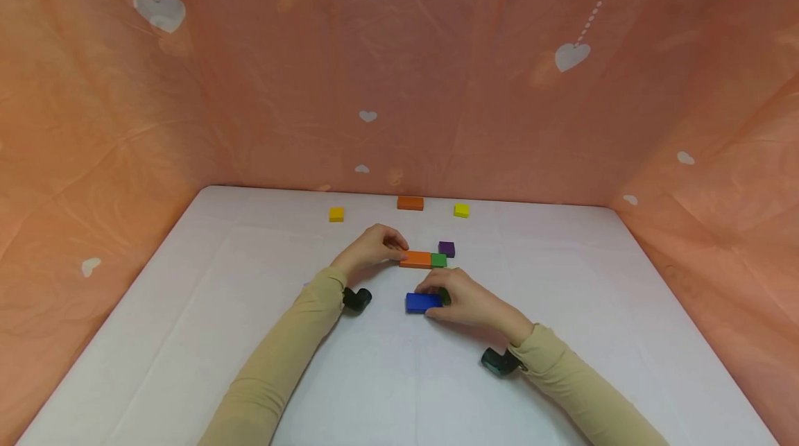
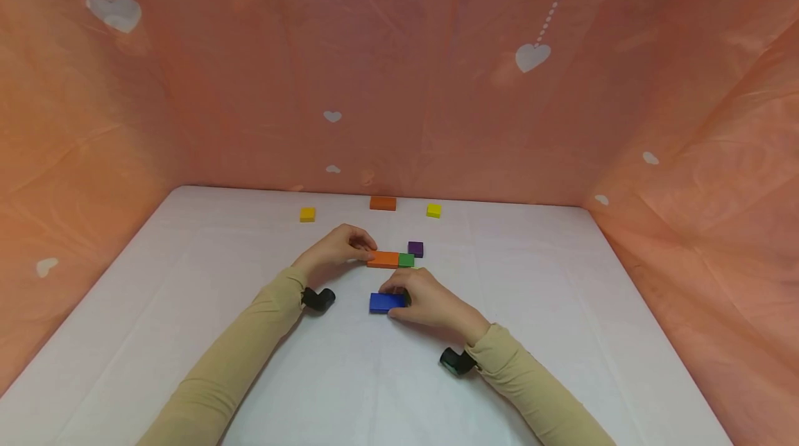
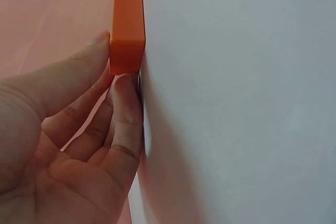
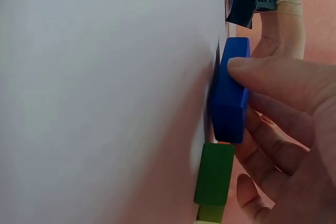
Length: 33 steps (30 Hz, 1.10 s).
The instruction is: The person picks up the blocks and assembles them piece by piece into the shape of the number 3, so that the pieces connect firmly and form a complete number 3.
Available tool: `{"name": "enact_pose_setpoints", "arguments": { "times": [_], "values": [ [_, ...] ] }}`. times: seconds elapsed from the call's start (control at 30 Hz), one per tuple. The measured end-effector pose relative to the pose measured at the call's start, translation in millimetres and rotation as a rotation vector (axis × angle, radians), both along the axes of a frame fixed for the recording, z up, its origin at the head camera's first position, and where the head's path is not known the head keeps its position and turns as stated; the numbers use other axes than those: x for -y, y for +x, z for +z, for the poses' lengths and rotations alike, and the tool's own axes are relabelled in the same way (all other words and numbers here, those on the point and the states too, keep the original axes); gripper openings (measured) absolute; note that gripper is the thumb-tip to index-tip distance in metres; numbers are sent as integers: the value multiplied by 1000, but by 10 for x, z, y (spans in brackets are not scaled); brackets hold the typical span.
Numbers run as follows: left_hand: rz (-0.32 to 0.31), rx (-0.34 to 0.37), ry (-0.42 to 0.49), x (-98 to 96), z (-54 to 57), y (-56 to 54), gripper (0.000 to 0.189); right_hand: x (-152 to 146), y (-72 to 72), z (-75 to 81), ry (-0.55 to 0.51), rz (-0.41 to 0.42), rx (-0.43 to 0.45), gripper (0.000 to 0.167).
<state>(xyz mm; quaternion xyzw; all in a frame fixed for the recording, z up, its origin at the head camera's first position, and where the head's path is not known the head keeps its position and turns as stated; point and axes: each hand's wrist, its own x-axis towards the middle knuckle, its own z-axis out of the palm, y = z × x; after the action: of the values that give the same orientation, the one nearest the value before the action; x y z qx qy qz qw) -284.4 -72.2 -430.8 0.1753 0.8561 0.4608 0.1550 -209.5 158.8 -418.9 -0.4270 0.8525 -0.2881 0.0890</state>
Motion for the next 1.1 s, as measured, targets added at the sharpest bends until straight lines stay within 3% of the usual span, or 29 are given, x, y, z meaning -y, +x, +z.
{"name": "enact_pose_setpoints", "arguments": {
  "times": [0.3,0.5,0.8,1.1],
  "values": [
    [-1,-10,-2,3,5,-5,16,-9,-8,-12,31,-21,-37,30],
    [1,0,6,-1,7,-2,16,-9,-28,-24,8,13,-59,29],
    [13,26,20,-4,12,22,16,6,-14,-3,30,15,-48,30],
    [4,-7,-2,8,13,16,15,18,-11,17,28,9,-28,28]
  ]
}}
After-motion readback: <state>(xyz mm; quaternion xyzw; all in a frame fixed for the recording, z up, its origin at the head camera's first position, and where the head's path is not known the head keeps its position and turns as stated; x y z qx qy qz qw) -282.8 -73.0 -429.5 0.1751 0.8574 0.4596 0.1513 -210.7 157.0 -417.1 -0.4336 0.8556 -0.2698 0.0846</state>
